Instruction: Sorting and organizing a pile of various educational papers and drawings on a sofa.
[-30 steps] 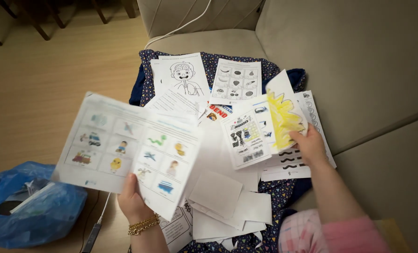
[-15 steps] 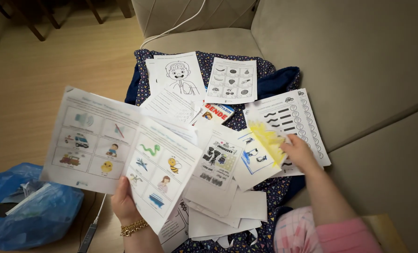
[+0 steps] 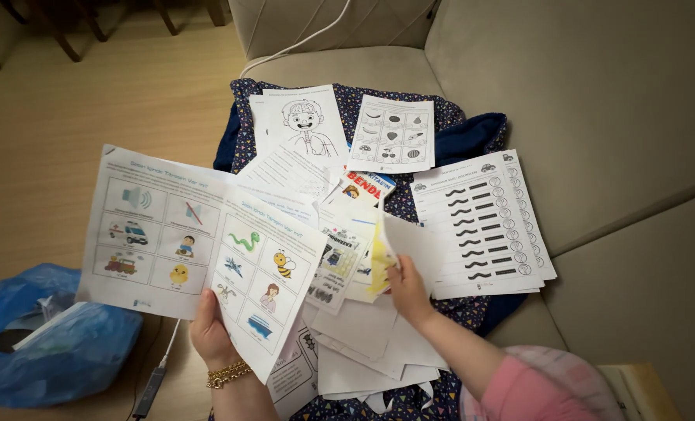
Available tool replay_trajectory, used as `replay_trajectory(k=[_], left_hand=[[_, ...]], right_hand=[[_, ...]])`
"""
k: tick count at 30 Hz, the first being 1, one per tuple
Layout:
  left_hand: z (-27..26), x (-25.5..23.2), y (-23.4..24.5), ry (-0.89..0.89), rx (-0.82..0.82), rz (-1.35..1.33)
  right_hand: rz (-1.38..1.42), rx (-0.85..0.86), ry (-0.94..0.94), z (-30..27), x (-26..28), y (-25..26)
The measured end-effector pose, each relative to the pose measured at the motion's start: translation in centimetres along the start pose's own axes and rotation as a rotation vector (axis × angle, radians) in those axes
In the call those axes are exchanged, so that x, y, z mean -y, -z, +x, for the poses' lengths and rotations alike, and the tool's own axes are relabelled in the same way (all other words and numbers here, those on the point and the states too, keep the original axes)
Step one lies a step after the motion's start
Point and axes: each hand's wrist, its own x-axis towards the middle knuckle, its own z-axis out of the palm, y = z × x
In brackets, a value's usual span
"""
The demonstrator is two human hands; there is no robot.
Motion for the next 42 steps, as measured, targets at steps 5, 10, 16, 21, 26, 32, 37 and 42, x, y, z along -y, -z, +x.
replay_trajectory(k=[5,10,16,21,26,32,37,42], left_hand=[[0.2,-0.1,0.3,-0.029,0.029,-0.011],[0.2,-1.1,0.3,0.119,0.05,-0.28],[0.3,-1.0,-5.2,0.246,-0.385,-0.303],[6.7,10.8,5.8,0.464,-0.39,-0.323],[7.8,13.9,7.0,0.489,-0.457,-0.267],[8.1,15.4,8.6,0.553,-0.362,-0.189],[7.0,9.2,5.4,0.568,-0.244,-0.303],[5.7,3.7,4.0,0.336,-0.172,-0.43]], right_hand=[[-0.122,0.145,-0.07,-0.6,2.3,-3.7],[0.131,0.226,-0.174,2.9,-2.7,-5.7],[0.308,-0.101,-0.432,7.0,-2.1,-3.3],[0.277,-0.082,-0.463,11.5,-7.3,-5.8],[0.405,-0.037,-0.447,12.7,-8.5,-8.7],[0.202,-0.007,-0.461,6.1,1.2,-9.4],[0.255,-0.013,-0.303,7.2,2.0,-4.1],[-0.01,0.396,-0.347,7.1,-0.7,5.0]])
